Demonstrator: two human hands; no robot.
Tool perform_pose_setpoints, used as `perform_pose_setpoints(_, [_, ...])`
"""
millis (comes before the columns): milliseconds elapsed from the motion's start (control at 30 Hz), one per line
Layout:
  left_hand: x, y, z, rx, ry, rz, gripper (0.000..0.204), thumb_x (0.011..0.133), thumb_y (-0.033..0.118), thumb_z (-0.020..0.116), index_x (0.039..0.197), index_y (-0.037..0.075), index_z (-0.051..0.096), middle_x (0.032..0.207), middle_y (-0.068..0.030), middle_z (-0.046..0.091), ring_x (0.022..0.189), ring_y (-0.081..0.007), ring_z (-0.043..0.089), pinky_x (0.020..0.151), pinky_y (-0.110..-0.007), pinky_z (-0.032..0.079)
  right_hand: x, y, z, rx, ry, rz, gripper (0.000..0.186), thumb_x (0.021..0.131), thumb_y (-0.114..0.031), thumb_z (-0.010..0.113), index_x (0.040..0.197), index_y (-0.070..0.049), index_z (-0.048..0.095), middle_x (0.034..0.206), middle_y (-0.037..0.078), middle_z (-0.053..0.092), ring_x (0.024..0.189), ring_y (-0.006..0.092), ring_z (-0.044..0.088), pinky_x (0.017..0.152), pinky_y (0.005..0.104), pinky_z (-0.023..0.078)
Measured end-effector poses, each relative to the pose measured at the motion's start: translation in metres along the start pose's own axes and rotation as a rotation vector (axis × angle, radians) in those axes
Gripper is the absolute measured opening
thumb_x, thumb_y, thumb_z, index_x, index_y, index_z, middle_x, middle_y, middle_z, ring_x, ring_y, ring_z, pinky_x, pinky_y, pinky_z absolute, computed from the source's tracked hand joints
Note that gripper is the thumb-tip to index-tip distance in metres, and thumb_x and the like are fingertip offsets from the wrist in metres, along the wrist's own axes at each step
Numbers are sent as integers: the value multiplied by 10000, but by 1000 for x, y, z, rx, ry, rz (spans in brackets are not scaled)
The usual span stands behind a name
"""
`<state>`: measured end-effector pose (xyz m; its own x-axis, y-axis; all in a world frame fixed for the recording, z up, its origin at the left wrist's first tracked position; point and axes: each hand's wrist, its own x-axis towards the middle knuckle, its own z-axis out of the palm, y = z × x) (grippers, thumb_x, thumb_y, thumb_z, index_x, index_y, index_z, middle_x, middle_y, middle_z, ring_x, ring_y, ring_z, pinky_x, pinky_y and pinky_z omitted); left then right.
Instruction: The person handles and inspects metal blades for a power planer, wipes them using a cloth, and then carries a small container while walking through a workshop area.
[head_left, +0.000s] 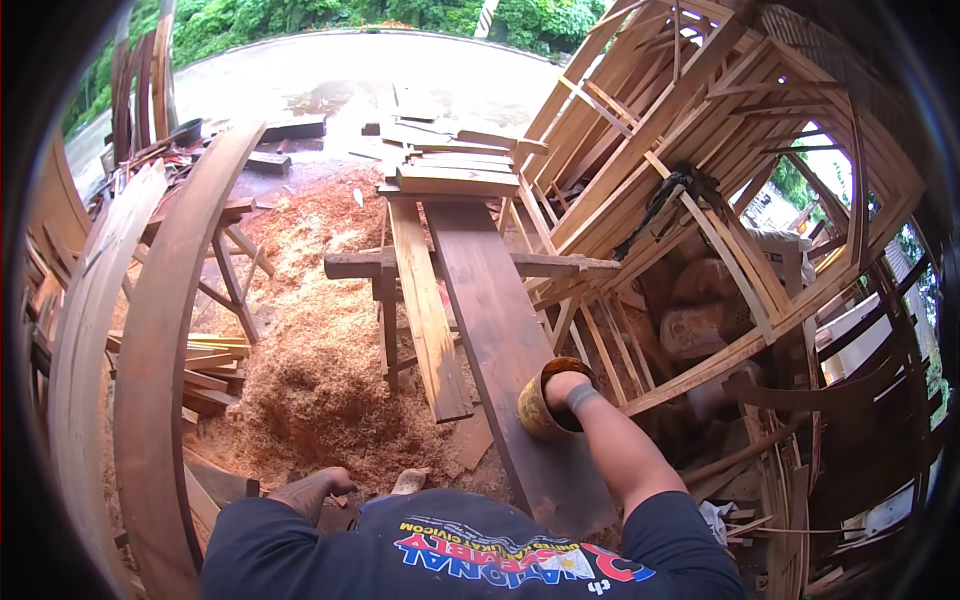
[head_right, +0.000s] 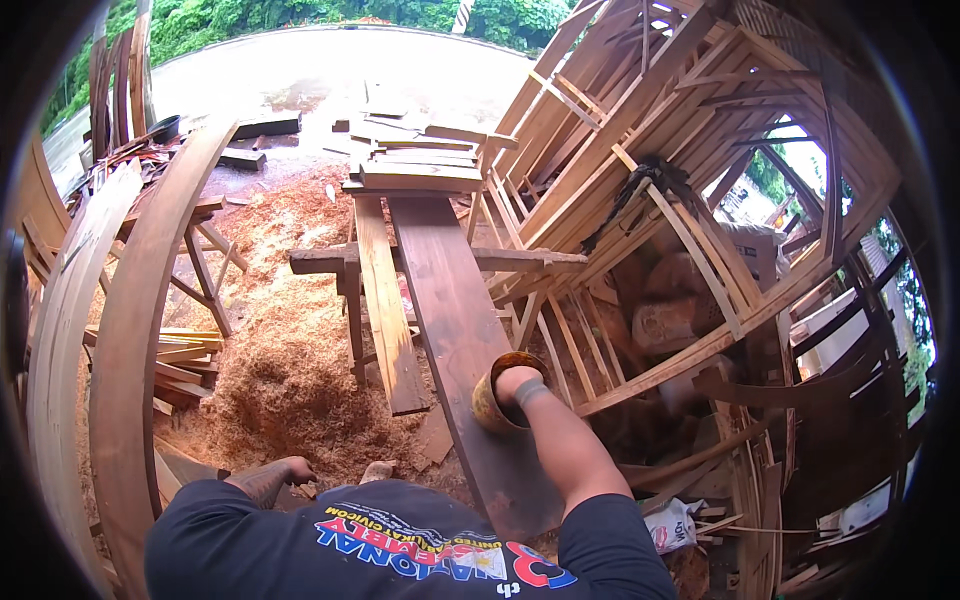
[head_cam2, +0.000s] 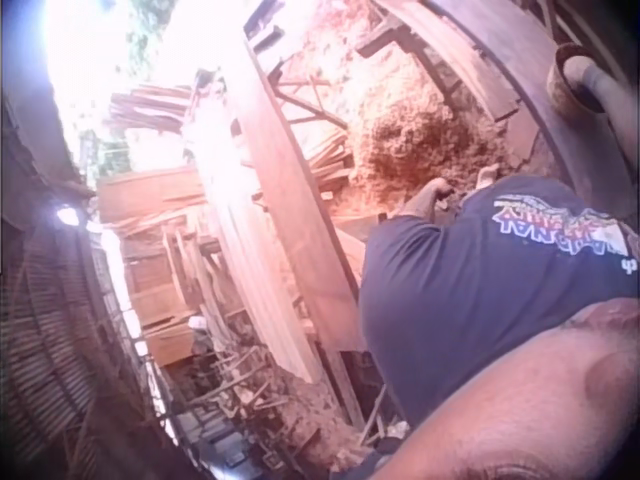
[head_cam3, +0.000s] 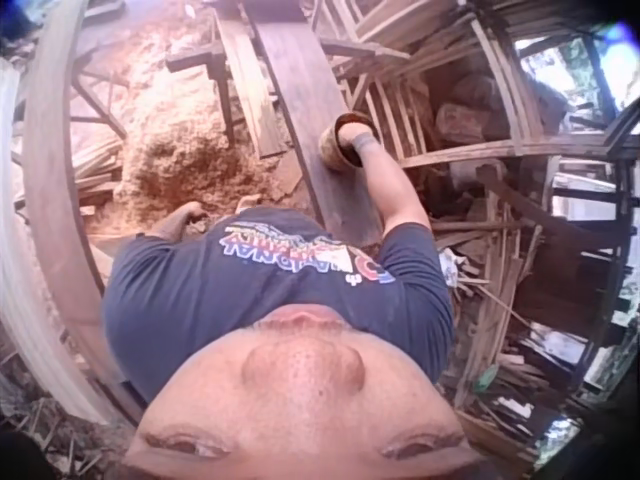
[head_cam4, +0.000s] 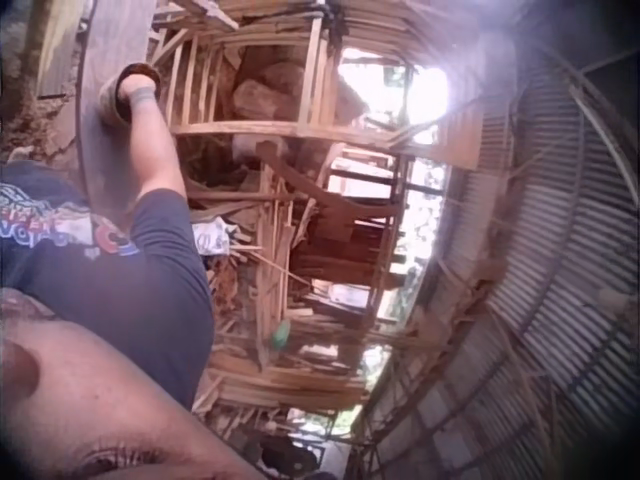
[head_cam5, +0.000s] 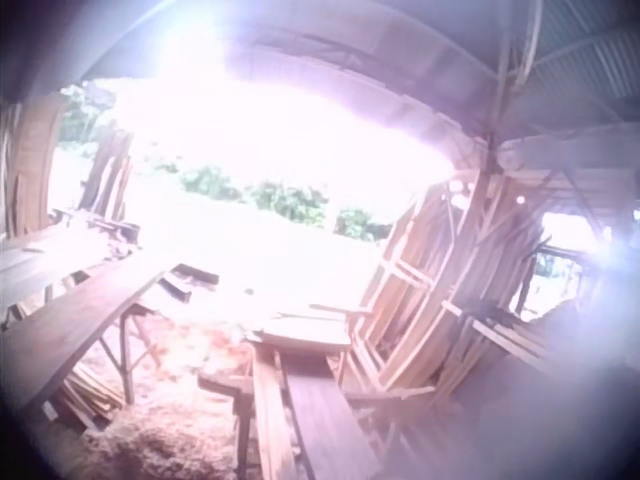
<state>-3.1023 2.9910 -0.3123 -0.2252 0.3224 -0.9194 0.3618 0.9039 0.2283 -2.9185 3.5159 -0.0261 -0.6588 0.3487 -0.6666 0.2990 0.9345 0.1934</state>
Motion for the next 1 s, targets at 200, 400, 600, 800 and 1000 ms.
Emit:
perform_pose_setpoints(200, [0,29,-28,14,11,100,499,865,483,714,1116,55,763,1044,-154,756,913,-266,722,792,-409,575,71,24,73,-57,144,40,348,918,-286,601,1164,-104,767,1279,148,696,1172,318,670,994,439,517])
perform_pose_setpoints(400, [20,49,-67,130,118,376,474,900,494,681,1130,88,766,1095,-153,752,1025,-281,708,917,-404,528,65,23,83,-60,192,127,320,966,-222,531,1139,-104,773,1227,155,716,1103,308,701,925,444,556])
perform_pose_setpoints(600, [52,41,-104,44,33,297,460,860,474,733,1131,103,769,1084,-152,755,986,-277,719,881,-394,551,21,4,63,120,316,175,296,912,-168,518,908,-75,798,974,177,761,909,324,748,825,452,592])
perform_pose_setpoints(800, [70,35,-126,-46,-26,270,465,867,444,761,1106,45,761,916,-101,768,776,-195,710,726,-368,571,8,-2,47,101,449,108,221,862,-188,592,834,-74,780,906,172,758,831,318,747,736,436,596])
perform_pose_setpoints(1000, [71,56,-137,-53,-96,314,403,879,431,759,1006,49,767,818,-65,728,686,-169,663,640,-338,539,-5,-2,51,117,468,151,206,840,-176,599,823,-68,773,890,169,758,844,317,749,745,440,592])
